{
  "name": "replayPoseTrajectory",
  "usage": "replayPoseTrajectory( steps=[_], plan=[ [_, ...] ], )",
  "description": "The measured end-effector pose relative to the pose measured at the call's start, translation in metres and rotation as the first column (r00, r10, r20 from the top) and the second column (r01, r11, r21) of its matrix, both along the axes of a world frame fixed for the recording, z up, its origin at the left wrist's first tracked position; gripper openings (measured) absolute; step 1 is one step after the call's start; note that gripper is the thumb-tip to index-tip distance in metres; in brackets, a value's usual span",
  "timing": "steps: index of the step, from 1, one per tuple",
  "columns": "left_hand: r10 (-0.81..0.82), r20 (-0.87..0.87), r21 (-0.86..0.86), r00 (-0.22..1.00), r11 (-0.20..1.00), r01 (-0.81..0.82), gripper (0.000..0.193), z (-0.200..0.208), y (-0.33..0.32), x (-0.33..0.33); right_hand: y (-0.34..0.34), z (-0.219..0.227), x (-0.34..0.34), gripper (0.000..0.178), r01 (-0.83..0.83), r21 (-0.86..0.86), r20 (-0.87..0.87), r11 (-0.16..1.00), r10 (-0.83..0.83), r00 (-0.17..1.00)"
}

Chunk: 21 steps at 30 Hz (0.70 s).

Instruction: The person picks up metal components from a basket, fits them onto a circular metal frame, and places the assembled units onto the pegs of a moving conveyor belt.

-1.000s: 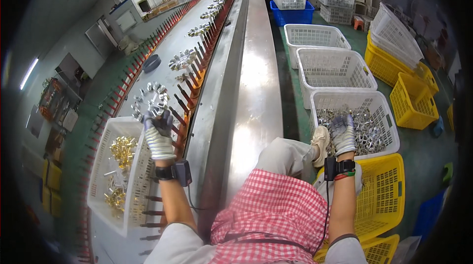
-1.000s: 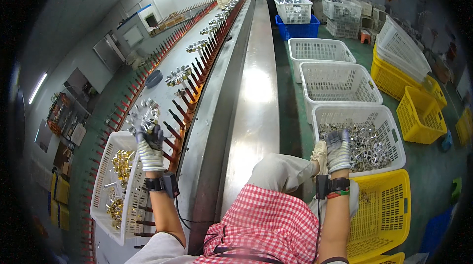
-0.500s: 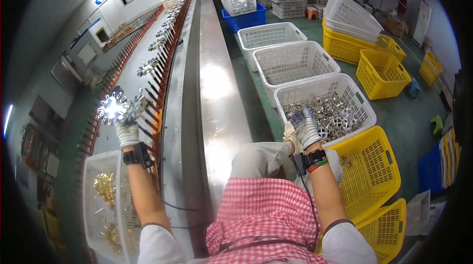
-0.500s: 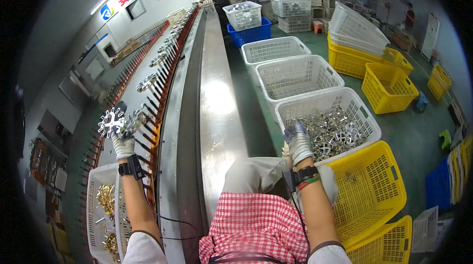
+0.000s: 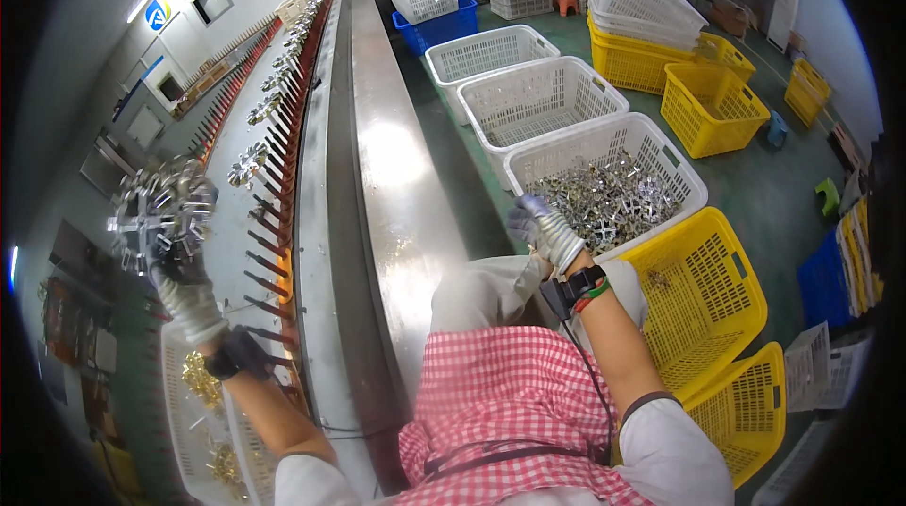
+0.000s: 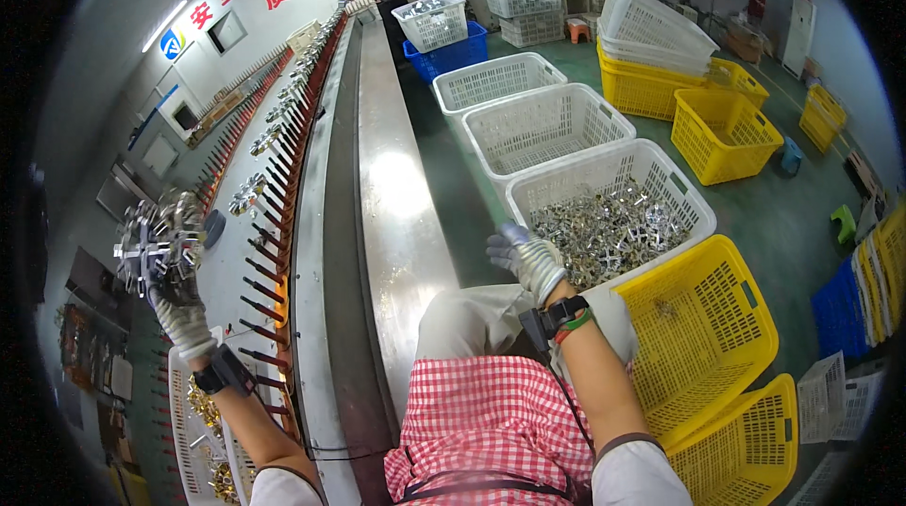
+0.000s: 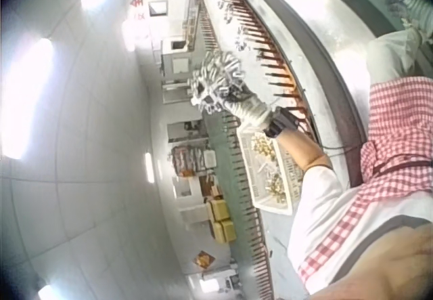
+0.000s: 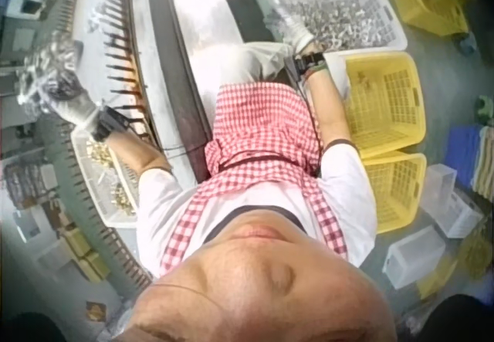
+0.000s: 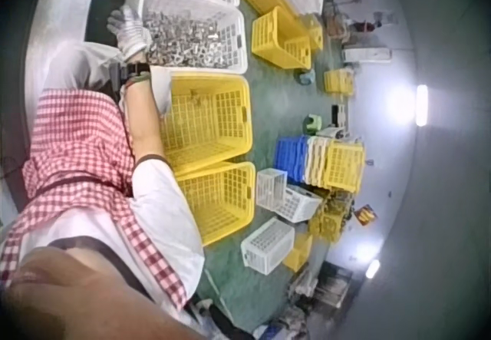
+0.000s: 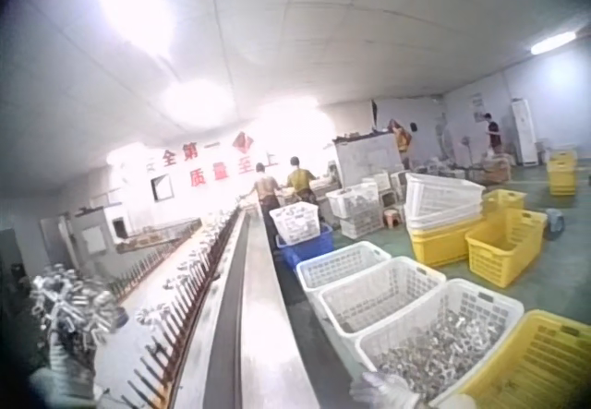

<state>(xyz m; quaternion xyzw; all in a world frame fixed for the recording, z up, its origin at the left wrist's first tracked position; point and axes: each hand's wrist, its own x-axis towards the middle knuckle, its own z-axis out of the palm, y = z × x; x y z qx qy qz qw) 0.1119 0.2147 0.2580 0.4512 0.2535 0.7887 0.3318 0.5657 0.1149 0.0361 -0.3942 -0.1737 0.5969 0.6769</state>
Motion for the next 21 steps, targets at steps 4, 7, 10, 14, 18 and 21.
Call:
replayPoseTrajectory(
  steps=[4,7,10,14,18,21],
  plan=[
    [-0.364,-0.138,-0.36,0.921,0.885,0.295,0.035,-0.011,-0.053,0.116,-0.023,0.038,-0.013,0.061,-0.336,0.039,0.01,0.941,0.336,0.942],
    [-0.706,-0.177,-0.703,0.686,0.578,0.415,0.031,-0.053,-0.079,0.171,-0.019,0.019,-0.021,0.059,-0.524,0.246,-0.044,0.816,0.549,0.835],
    [-0.839,-0.154,-0.807,0.522,0.412,0.423,0.029,-0.101,-0.087,0.206,-0.023,0.029,-0.035,0.044,-0.543,0.215,0.001,0.812,0.556,0.831],
    [-0.871,-0.179,-0.814,0.456,0.392,0.428,0.035,-0.142,-0.082,0.234,-0.019,0.03,-0.025,0.033,-0.435,0.044,0.374,0.899,0.389,0.842],
    [-0.845,0.072,-0.67,0.529,0.352,0.654,0.048,-0.144,-0.078,0.23,-0.008,-0.014,0.02,0.035,-0.094,-0.224,0.112,0.97,0.121,0.986],
    [-0.766,0.089,-0.572,0.637,0.484,0.662,0.051,-0.137,-0.074,0.202,-0.015,-0.015,0.046,0.051,0.346,-0.092,-0.307,0.934,-0.358,0.882]
  ],
)
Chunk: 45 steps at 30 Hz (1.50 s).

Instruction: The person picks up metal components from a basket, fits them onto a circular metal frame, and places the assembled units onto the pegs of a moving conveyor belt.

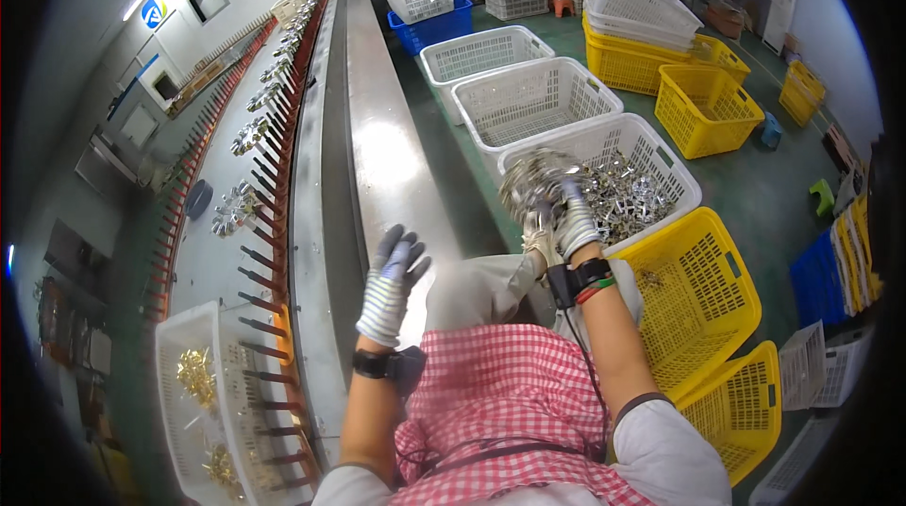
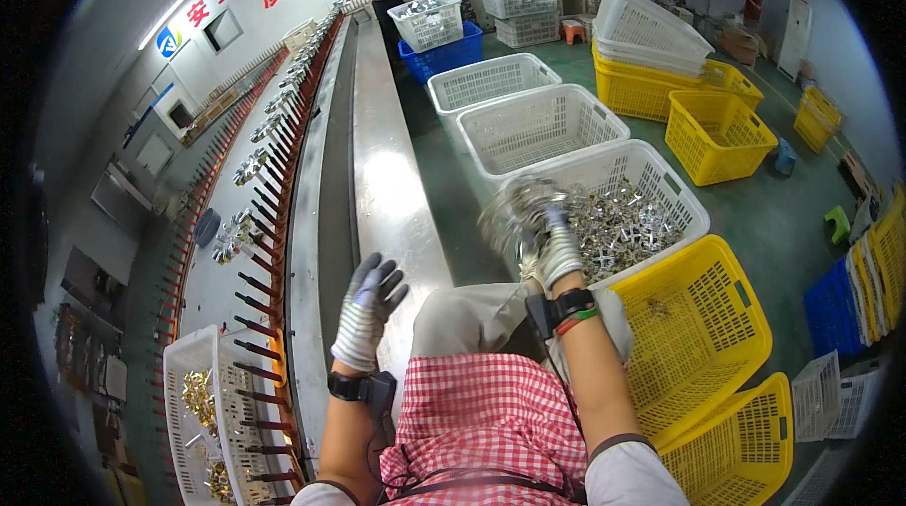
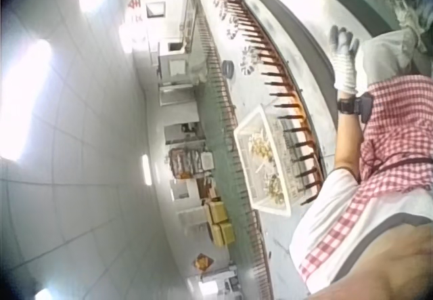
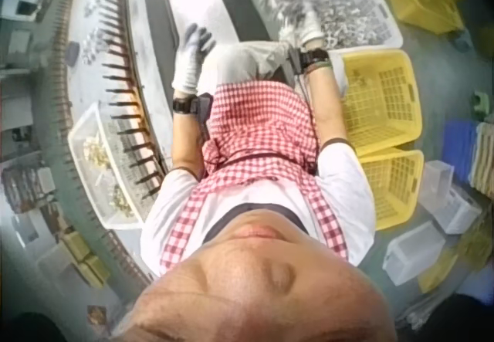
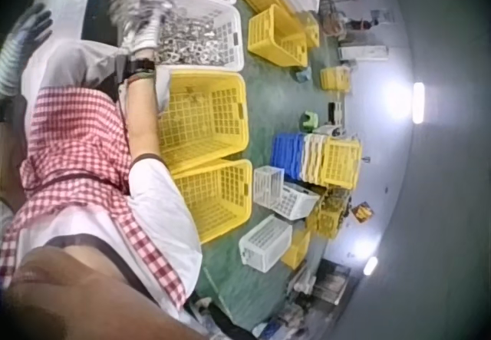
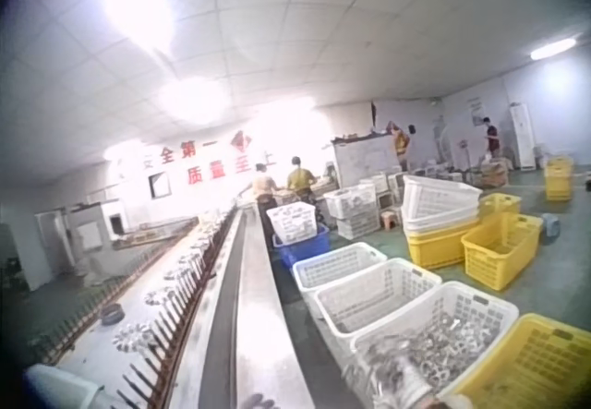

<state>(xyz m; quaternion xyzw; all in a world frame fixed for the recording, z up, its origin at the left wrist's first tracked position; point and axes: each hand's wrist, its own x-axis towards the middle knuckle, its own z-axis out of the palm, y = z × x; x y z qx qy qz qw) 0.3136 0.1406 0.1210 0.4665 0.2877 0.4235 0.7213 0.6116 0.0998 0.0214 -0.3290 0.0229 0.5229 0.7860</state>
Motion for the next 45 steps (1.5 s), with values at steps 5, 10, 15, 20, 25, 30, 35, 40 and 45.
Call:
replayPoseTrajectory(
  steps=[5,10,15,20,25,30,35,40,45],
  plan=[
    [0.32,0.159,-0.032,0.934,0.947,-0.319,0.049,-0.004,0.028,-0.073,-0.001,0.012,0.01,0.087,0.216,0.045,-0.087,0.975,-0.212,0.973],
    [0.664,0.366,-0.141,0.652,0.732,-0.667,0.051,0.002,0.075,-0.169,0.009,-0.002,-0.01,0.081,-0.031,0.041,-0.024,0.999,0.032,0.999],
    [0.651,0.453,-0.285,0.609,0.753,-0.593,0.043,0.008,0.092,-0.217,0.016,-0.016,-0.006,0.055,0.012,0.031,-0.029,0.999,-0.011,1.0],
    [0.694,0.347,-0.354,0.63,0.72,-0.597,0.048,0.006,0.076,-0.204,0.019,-0.024,0.001,0.051,-0.003,-0.018,0.017,1.0,0.003,1.0],
    [0.822,0.203,-0.208,0.533,0.568,-0.797,0.049,0.014,0.062,-0.203,0.017,-0.026,-0.002,0.046,-0.051,-0.018,0.059,0.999,0.052,0.997],
    [0.685,0.317,0.069,0.656,0.673,-0.736,0.047,0.063,0.053,-0.195,0.015,-0.025,-0.002,0.038,-0.072,-0.031,0.112,0.997,0.075,0.991],
    [0.797,0.233,-0.097,0.558,0.59,-0.802,0.06,0.048,0.138,-0.209,0.021,-0.024,-0.008,0.036,-0.058,-0.062,0.092,0.996,0.064,0.994],
    [0.583,0.462,-0.249,0.668,0.808,-0.533,0.037,0.025,0.172,-0.225,0.018,-0.015,-0.026,0.034,-0.011,-0.061,0.213,0.998,0.024,0.977],
    [0.631,0.525,-0.296,0.571,0.764,-0.573,0.024,0.018,0.163,-0.235,0.011,-0.011,-0.031,0.035,-0.06,-0.023,0.266,0.998,0.064,0.962]
  ],
)
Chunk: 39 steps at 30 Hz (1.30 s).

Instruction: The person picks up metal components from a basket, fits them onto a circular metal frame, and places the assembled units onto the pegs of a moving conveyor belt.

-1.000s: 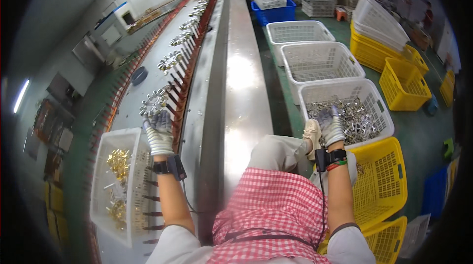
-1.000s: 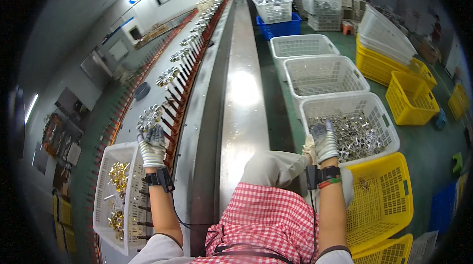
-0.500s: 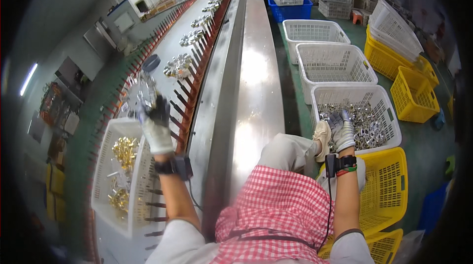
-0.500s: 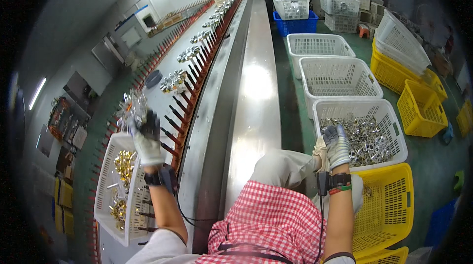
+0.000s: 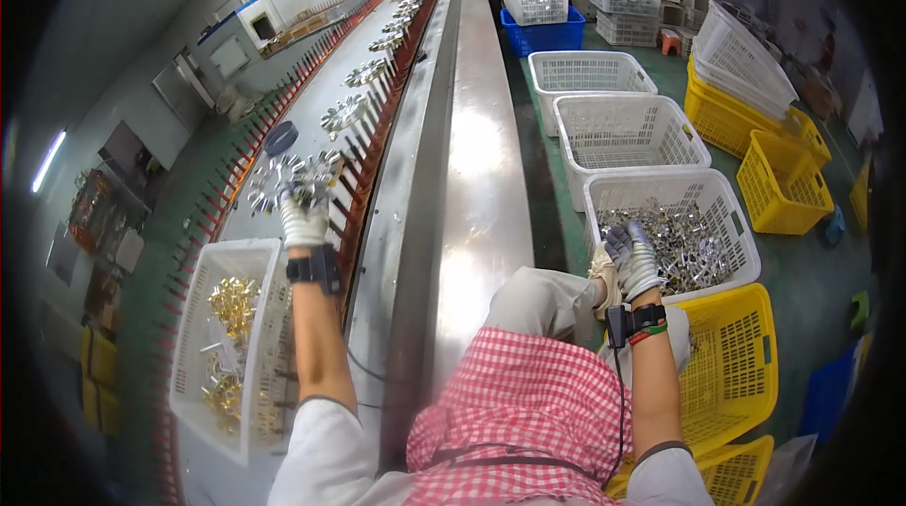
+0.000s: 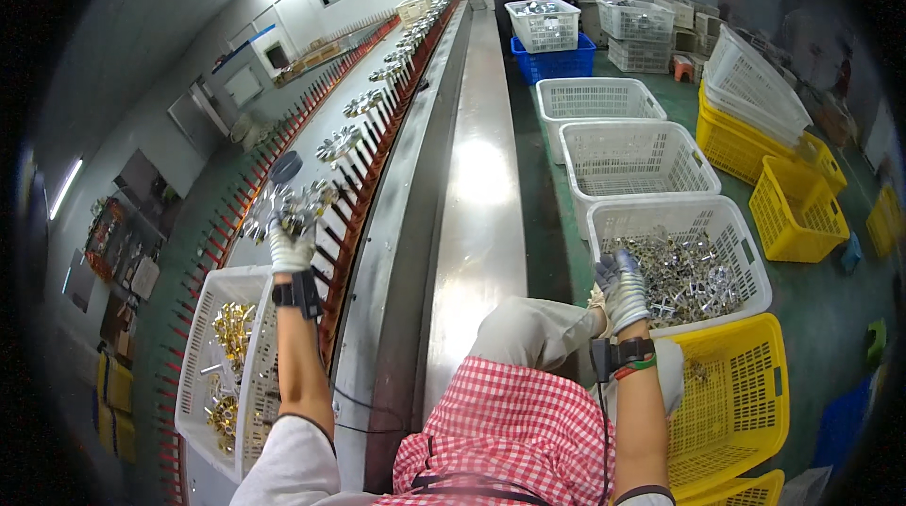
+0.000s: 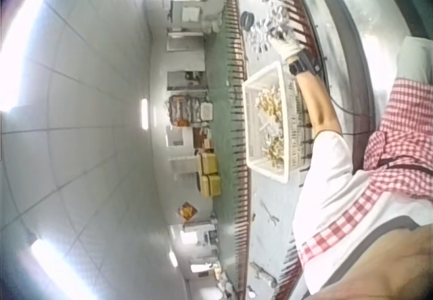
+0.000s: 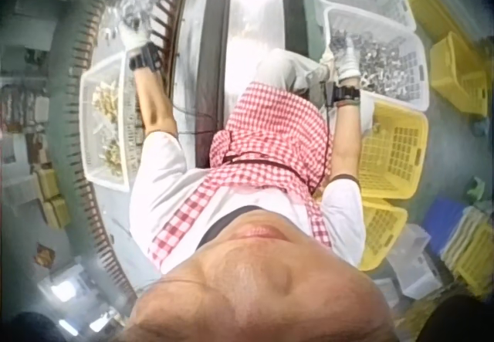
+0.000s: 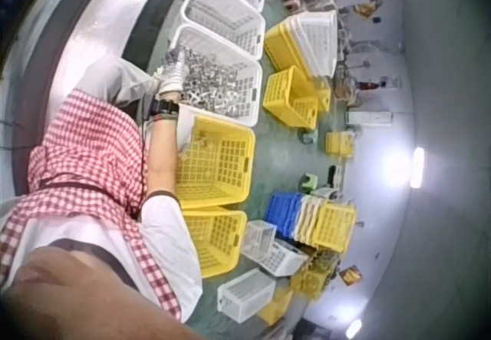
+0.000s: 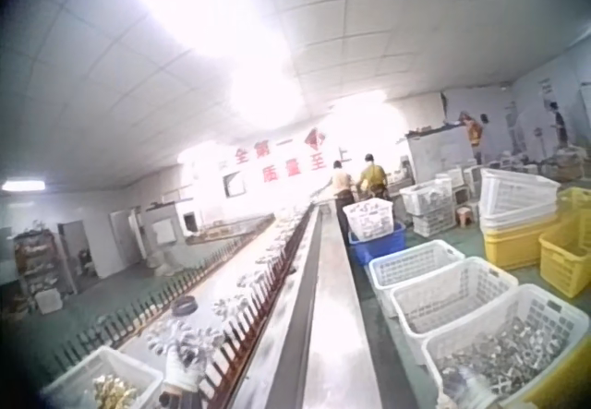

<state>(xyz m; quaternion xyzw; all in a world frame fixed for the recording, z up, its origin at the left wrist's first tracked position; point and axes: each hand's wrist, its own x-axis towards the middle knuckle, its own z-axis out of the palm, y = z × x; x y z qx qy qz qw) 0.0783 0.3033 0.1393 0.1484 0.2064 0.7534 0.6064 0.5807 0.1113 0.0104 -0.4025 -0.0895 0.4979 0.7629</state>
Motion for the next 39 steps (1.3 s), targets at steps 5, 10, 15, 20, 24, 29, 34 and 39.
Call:
replayPoseTrajectory(
  steps=[5,10,15,20,24,29,34,39],
  plan=[
    [0.369,-0.272,0.347,0.889,0.899,-0.267,0.026,0.063,-0.047,0.024,0.004,-0.007,0.007,0.035,-0.106,-0.034,-0.005,0.994,0.106,0.994],
    [0.11,-0.679,0.299,0.726,0.944,0.136,0.041,0.113,-0.118,0.101,-0.001,0.023,-0.017,0.047,-0.401,0.031,0.031,0.916,0.4,0.916],
    [-0.351,-0.791,-0.11,0.501,0.887,0.447,0.037,0.051,-0.168,0.201,-0.022,0.06,-0.05,0.055,-0.649,0.209,-0.005,0.731,0.665,0.747],
    [-0.589,-0.793,-0.524,-0.159,0.525,0.671,0.05,-0.025,-0.169,0.257,-0.016,0.03,-0.051,0.042,-0.68,0.121,0.144,0.723,0.665,0.733],
    [-0.62,-0.77,-0.344,0.15,0.602,0.72,0.055,-0.034,-0.17,0.268,-0.006,0.008,-0.014,0.02,-0.516,-0.092,0.018,0.852,0.52,0.854],
    [-0.498,-0.635,-0.132,0.591,0.824,0.551,0.054,-0.023,-0.151,0.224,-0.005,0.006,0.041,0.041,0.275,-0.043,-0.299,0.96,-0.275,0.914],
    [-0.234,-0.458,-0.055,0.858,0.97,0.236,0.043,-0.033,-0.102,0.14,-0.007,-0.021,0.068,0.089,0.272,-0.001,-0.361,0.962,-0.254,0.897],
    [0.037,-0.145,-0.103,0.989,0.993,-0.053,0.035,-0.033,-0.059,0.035,-0.005,-0.005,0.029,0.083,0.046,0.094,-0.261,0.994,-0.02,0.965]
  ],
)
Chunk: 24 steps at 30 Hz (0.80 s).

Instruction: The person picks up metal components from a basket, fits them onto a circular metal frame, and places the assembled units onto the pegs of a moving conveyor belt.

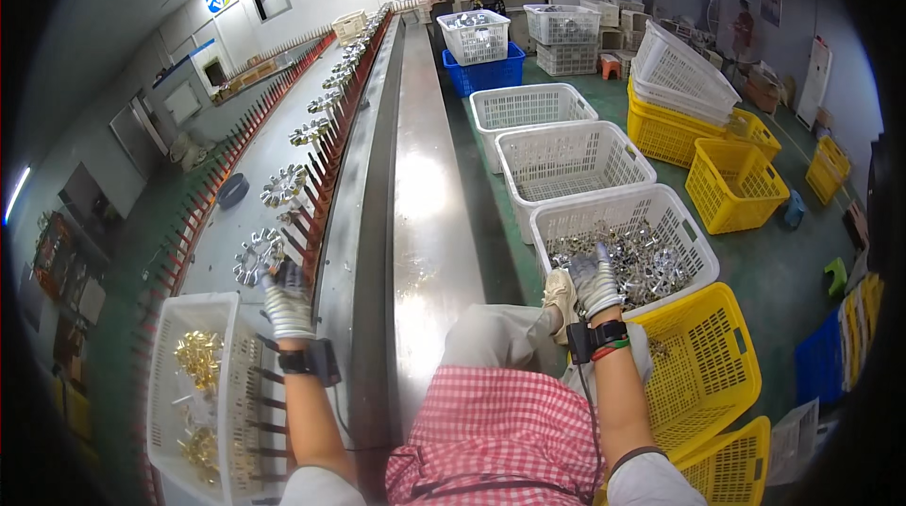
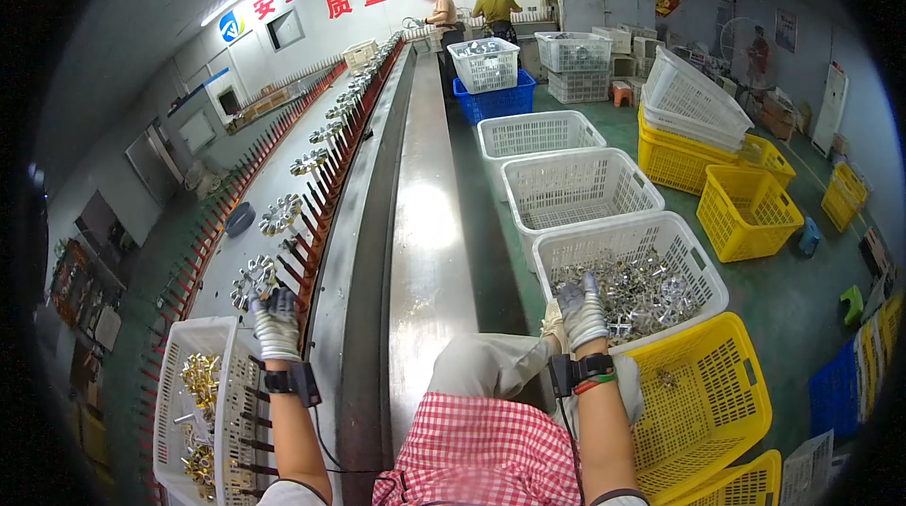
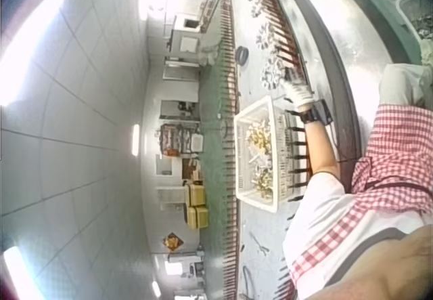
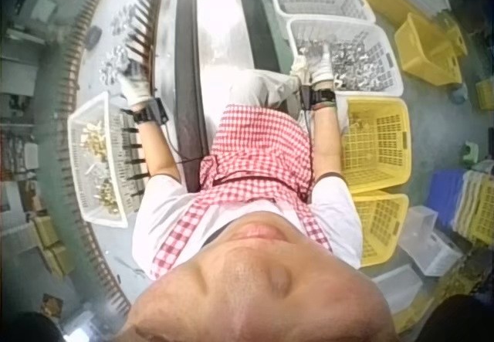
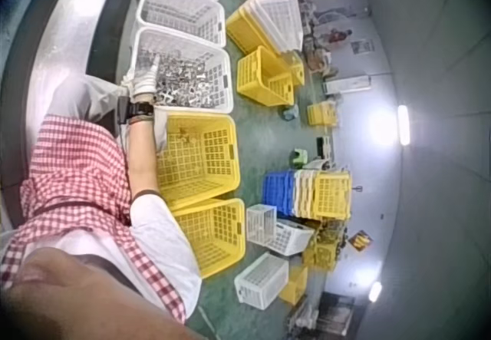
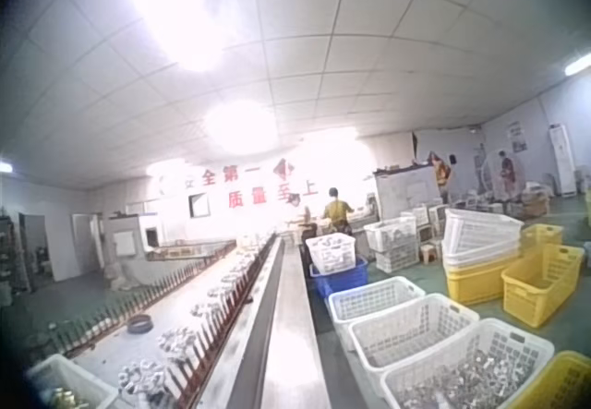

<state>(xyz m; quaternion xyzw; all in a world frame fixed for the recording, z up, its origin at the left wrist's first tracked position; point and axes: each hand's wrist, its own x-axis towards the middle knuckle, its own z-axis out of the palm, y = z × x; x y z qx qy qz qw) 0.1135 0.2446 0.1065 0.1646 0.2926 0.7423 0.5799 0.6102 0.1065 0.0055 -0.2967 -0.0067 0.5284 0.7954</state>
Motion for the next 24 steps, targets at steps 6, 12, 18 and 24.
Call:
replayPoseTrajectory(
  steps=[6,12,18,24],
  plan=[
    [0.076,0.005,0.028,0.997,0.997,-0.076,0.033,0.028,-0.02,-0.009,0.009,-0.067,0.034,0.071,-0.005,0.08,0.279,0.997,-0.017,0.96],
    [0.276,-0.024,0.263,0.961,0.929,-0.261,0.031,0.061,-0.056,-0.013,0.002,0.019,-0.016,0.057,-0.023,-0.106,0.032,0.994,0.027,0.999],
    [0.127,0.087,0.041,0.988,0.991,-0.131,0.026,0.046,0.015,-0.022,0.014,-0.02,0.004,0.057,-0.052,-0.056,0.058,0.997,0.055,0.997],
    [-0.023,0.109,0.071,0.994,0.997,0.015,0.03,0.035,0.038,-0.02,0.003,0.012,-0.018,0.049,-0.02,-0.126,0.116,0.992,0.035,0.993]
  ],
)
